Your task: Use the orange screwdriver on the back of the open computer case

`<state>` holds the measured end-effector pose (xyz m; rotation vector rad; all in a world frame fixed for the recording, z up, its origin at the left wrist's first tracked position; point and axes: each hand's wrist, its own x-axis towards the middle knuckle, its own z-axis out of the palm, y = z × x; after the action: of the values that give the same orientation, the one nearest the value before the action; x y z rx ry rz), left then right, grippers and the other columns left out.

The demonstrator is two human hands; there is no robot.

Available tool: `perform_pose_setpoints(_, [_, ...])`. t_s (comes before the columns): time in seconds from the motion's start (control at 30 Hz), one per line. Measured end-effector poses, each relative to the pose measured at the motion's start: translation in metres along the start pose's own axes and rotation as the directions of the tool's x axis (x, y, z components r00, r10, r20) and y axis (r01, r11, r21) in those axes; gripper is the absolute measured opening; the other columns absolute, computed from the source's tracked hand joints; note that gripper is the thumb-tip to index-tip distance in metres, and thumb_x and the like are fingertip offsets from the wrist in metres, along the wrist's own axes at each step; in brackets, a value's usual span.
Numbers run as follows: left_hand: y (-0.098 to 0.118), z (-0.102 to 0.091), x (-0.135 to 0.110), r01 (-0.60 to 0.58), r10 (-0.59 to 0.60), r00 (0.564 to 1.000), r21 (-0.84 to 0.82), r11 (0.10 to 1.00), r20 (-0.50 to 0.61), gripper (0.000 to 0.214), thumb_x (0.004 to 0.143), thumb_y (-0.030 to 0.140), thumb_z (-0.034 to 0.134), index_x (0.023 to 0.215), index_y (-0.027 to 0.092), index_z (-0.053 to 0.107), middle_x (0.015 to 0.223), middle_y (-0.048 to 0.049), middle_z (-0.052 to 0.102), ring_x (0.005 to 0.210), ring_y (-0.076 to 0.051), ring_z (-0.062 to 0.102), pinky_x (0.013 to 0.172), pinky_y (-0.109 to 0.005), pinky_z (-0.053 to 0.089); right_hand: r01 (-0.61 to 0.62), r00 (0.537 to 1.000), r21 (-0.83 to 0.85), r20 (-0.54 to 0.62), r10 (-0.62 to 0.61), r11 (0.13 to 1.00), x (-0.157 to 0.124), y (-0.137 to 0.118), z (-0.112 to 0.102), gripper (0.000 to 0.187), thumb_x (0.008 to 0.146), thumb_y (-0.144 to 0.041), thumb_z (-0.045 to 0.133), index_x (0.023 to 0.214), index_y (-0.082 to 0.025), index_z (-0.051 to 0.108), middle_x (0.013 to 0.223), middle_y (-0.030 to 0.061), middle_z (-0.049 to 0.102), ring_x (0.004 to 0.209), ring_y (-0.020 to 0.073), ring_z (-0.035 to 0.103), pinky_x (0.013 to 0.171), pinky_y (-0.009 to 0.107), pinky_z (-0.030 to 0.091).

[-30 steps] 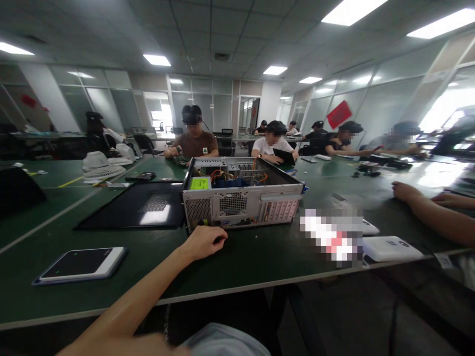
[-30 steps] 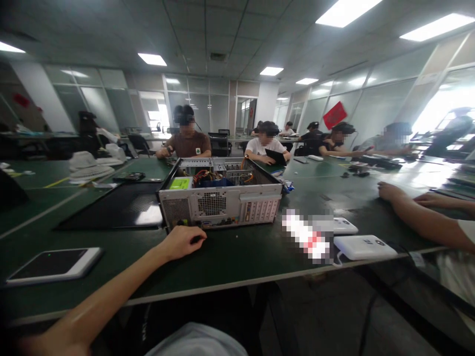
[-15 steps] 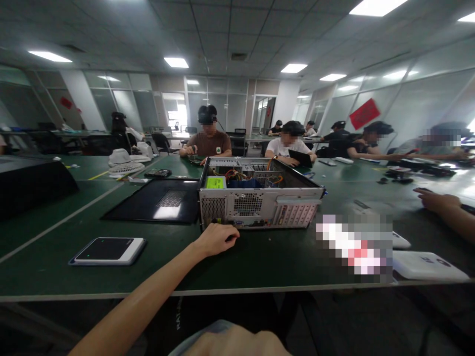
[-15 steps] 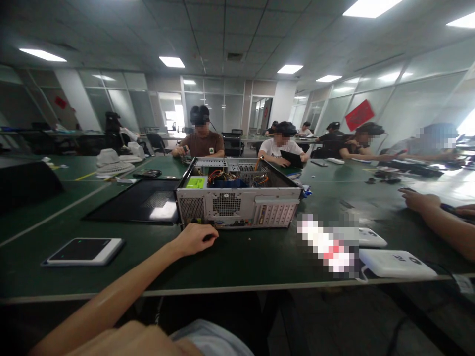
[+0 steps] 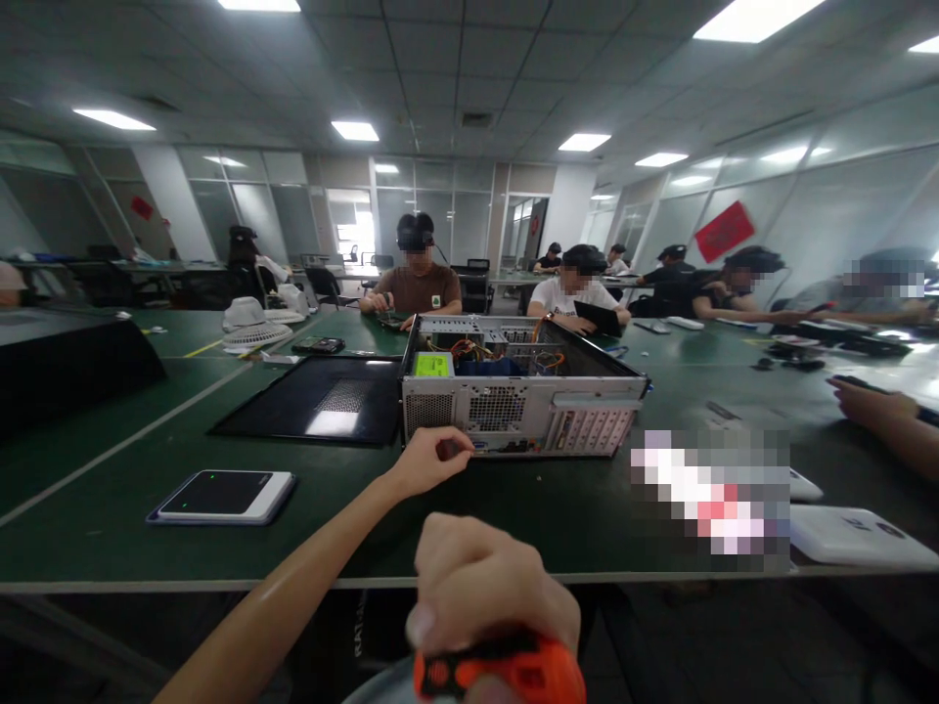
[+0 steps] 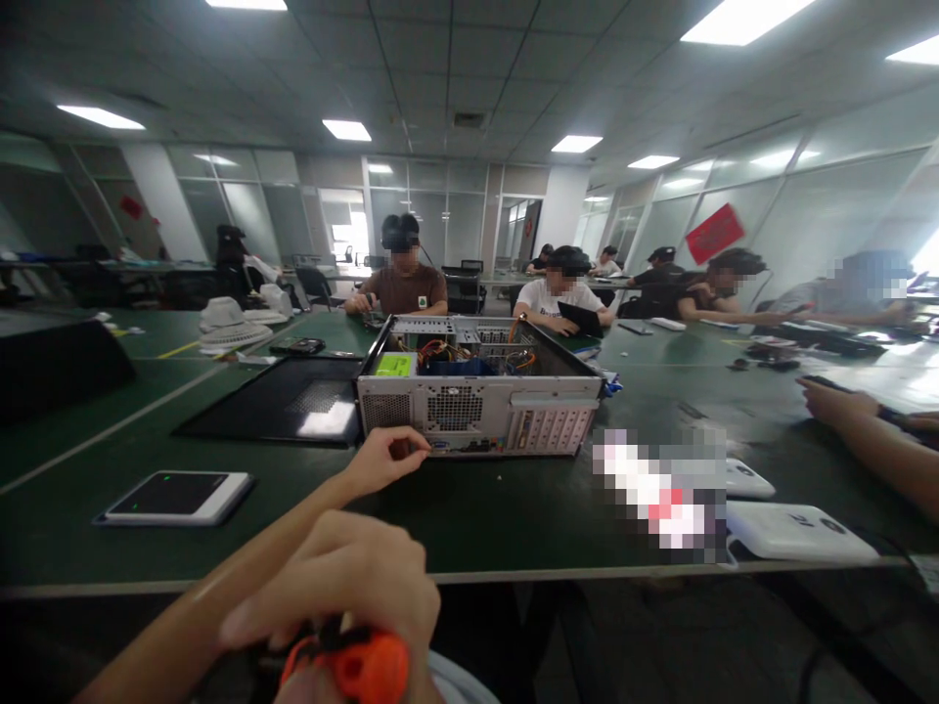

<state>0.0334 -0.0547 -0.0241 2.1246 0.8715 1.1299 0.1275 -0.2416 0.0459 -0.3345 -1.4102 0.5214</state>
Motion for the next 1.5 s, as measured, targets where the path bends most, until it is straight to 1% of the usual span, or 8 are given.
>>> perform_pose_setpoints(0.07, [0.002,-0.004,0.003,0.083,-0.086,0.996,-0.238,0.968,-0.001,0.018,0.081,0.032,0.074,0.087,0.016,0.073,0.066,0.0012,0.065,0.049,-0.008,0.047,0.047,-0.021,0.036,-0.033,0.983,0.066,-0.181,0.044,0.997,0.009,0.015,-0.008,0.038,0.094,-0.057,0.056,0.087,-0.024,0.074,0.054,-0.0037,0.054,0.044,0.0108,0.046,0.041,0.022,0.034])
perform_pose_setpoints(0.13, [0.003,-0.01,0.006,0.143,-0.141,0.989,-0.426,0.893,0.037,0.029,0.077,0.04,0.08,0.088,0.015,0.071,0.063,0.003,0.062,0.043,-0.006,0.043,0.041,-0.019,0.032,-0.07,0.939,0.045,-0.335,0.081,0.997,0.016,0.027,-0.019,0.031,0.091,-0.047,0.059,0.088,-0.02,0.075,0.056,-0.0025,0.056,0.046,0.0114,0.048,0.042,0.022,0.035])
perform_pose_setpoints(0.27, [0.004,-0.019,0.009,0.169,-0.182,0.982,-0.623,0.763,0.044,0.039,0.07,0.044,0.088,0.088,0.014,0.07,0.06,0.0046,0.06,0.039,-0.004,0.04,0.036,-0.017,0.027,-0.112,0.75,0.037,-0.652,0.109,0.993,0.03,0.048,-0.042,0.025,0.087,-0.036,0.056,0.075,-0.019,0.069,0.051,-0.0051,0.052,0.041,0.01,0.046,0.039,0.02,0.037])
perform_pose_setpoints(0.37, [0.006,-0.023,0.01,0.181,-0.212,0.976,-0.697,0.694,0.043,0.04,0.067,0.041,0.091,0.087,0.014,0.07,0.064,0.0027,0.064,0.039,-0.003,0.041,0.035,-0.016,0.026,-0.143,0.632,0.004,-0.769,0.094,0.99,0.037,0.061,-0.056,0.025,0.085,-0.037,0.06,0.068,-0.019,0.064,0.054,-0.0058,0.052,0.04,0.0105,0.05,0.034,0.02,0.041])
perform_pose_setpoints(0.43, [0.008,-0.025,0.01,0.2,-0.229,0.972,-0.73,0.654,0.062,0.04,0.066,0.038,0.093,0.087,0.014,0.07,0.069,0.001,0.068,0.04,-0.002,0.041,0.036,-0.016,0.026,-0.17,0.61,-0.027,-0.788,0.084,0.985,0.039,0.067,-0.062,0.027,0.084,-0.04,0.063,0.067,-0.018,0.063,0.057,-0.0056,0.054,0.041,0.0103,0.053,0.034,0.02,0.043])
perform_pose_setpoints(0.73, [0.014,-0.032,0.009,0.205,-0.23,0.968,-0.834,0.512,0.097,0.04,0.062,0.03,0.095,0.089,0.014,0.069,0.068,0.0028,0.065,0.041,-0.001,0.039,0.038,-0.014,0.024,-0.22,0.646,-0.094,-0.76,0.073,0.971,0.033,0.078,-0.061,0.031,0.088,-0.042,0.065,0.07,-0.017,0.064,0.06,-0.006,0.057,0.043,0.01,0.058,0.042,0.022,0.05])
perform_pose_setpoints(1.0, [0.015,-0.036,0.006,0.187,-0.194,0.975,-0.853,0.486,0.103,0.04,0.061,0.028,0.094,0.09,0.015,0.069,0.055,0.0098,0.046,0.041,-0.002,0.034,0.039,-0.014,0.025,-0.243,0.681,-0.101,-0.726,0.096,0.965,0.028,0.08,-0.051,0.034,0.089,-0.046,0.066,0.074,-0.016,0.065,0.066,-0.0045,0.061,0.046,0.0105,0.061,0.045,0.023,0.053])
perform_pose_setpoints(1.5, [0.013,-0.038,0.005,0.181,-0.168,0.978,-0.9,0.396,0.123,0.038,0.063,0.026,0.092,0.092,0.016,0.07,0.057,0.0101,0.044,0.042,-0.001,0.03,0.037,-0.013,0.024,-0.26,0.689,-0.02,-0.704,0.171,0.966,0.031,0.085,-0.052,0.027,0.087,-0.04,0.068,0.075,-0.016,0.066,0.069,-0.0043,0.063,0.047,0.0105,0.061,0.045,0.023,0.053])
